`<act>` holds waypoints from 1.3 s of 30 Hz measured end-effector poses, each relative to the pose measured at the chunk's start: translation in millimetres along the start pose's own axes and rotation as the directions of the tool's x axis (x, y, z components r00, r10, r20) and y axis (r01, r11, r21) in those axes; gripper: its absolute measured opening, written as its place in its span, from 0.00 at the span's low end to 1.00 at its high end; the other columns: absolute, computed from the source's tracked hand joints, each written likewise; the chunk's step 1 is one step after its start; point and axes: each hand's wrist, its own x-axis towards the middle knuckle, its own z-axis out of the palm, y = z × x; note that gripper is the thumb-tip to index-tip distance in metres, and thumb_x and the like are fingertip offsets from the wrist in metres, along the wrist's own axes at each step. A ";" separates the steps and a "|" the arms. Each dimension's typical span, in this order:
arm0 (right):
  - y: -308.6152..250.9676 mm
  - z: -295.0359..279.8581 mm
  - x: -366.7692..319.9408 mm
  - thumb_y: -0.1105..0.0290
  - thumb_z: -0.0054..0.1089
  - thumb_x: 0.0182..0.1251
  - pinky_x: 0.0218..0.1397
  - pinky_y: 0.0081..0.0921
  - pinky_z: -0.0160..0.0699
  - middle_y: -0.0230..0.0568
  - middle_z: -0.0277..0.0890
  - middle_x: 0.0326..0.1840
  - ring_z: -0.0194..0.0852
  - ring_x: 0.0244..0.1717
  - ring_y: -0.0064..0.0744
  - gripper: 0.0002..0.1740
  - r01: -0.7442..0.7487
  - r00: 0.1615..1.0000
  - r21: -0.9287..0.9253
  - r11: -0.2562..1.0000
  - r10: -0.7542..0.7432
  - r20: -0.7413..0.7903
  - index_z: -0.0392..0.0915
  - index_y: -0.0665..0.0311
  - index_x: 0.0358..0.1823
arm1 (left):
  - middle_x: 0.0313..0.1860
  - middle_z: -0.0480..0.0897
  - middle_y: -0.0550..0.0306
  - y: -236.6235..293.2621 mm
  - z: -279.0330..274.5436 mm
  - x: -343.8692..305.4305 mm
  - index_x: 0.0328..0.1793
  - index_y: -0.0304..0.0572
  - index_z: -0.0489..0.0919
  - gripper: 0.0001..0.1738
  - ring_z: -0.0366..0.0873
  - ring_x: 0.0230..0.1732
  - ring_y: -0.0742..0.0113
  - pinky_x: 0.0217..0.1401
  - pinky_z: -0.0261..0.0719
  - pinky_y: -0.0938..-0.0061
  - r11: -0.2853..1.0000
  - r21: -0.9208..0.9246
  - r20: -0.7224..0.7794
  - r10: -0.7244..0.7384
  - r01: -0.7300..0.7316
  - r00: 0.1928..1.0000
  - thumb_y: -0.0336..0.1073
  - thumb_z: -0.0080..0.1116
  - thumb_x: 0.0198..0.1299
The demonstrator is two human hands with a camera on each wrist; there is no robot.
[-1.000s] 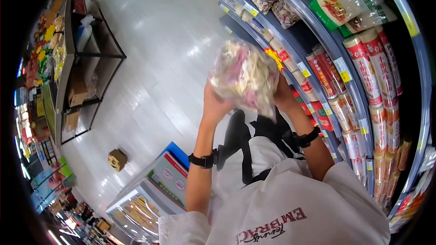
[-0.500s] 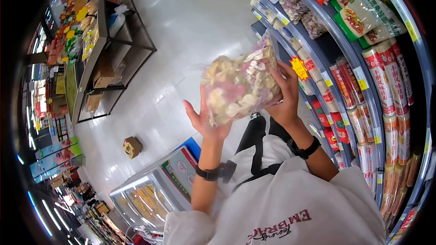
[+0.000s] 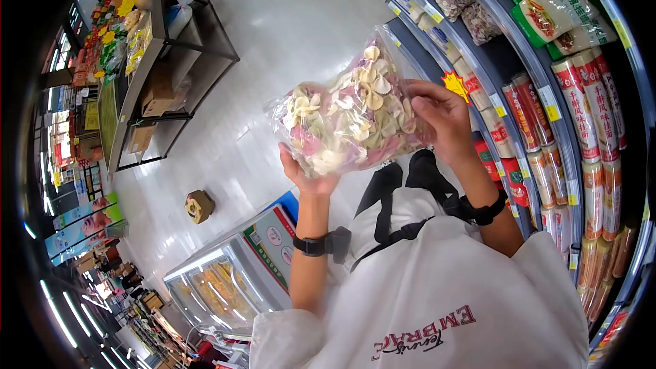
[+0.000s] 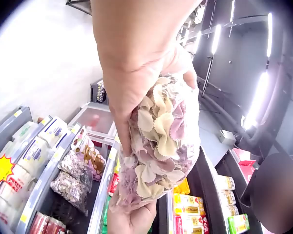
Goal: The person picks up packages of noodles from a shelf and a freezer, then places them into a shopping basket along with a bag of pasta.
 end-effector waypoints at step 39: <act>-18.7 47.8 -22.6 0.76 0.58 0.67 0.48 0.28 0.83 0.42 0.79 0.42 0.81 0.47 0.32 0.06 -0.098 0.985 0.088 0.991 0.109 -0.132 0.73 0.69 0.43 | 0.38 0.87 0.53 1.3 67.6 46.1 0.34 0.33 0.82 0.23 0.82 0.44 0.66 0.50 0.77 0.72 0.446 0.865 0.181 0.149 -0.229 0.972 0.42 0.43 0.73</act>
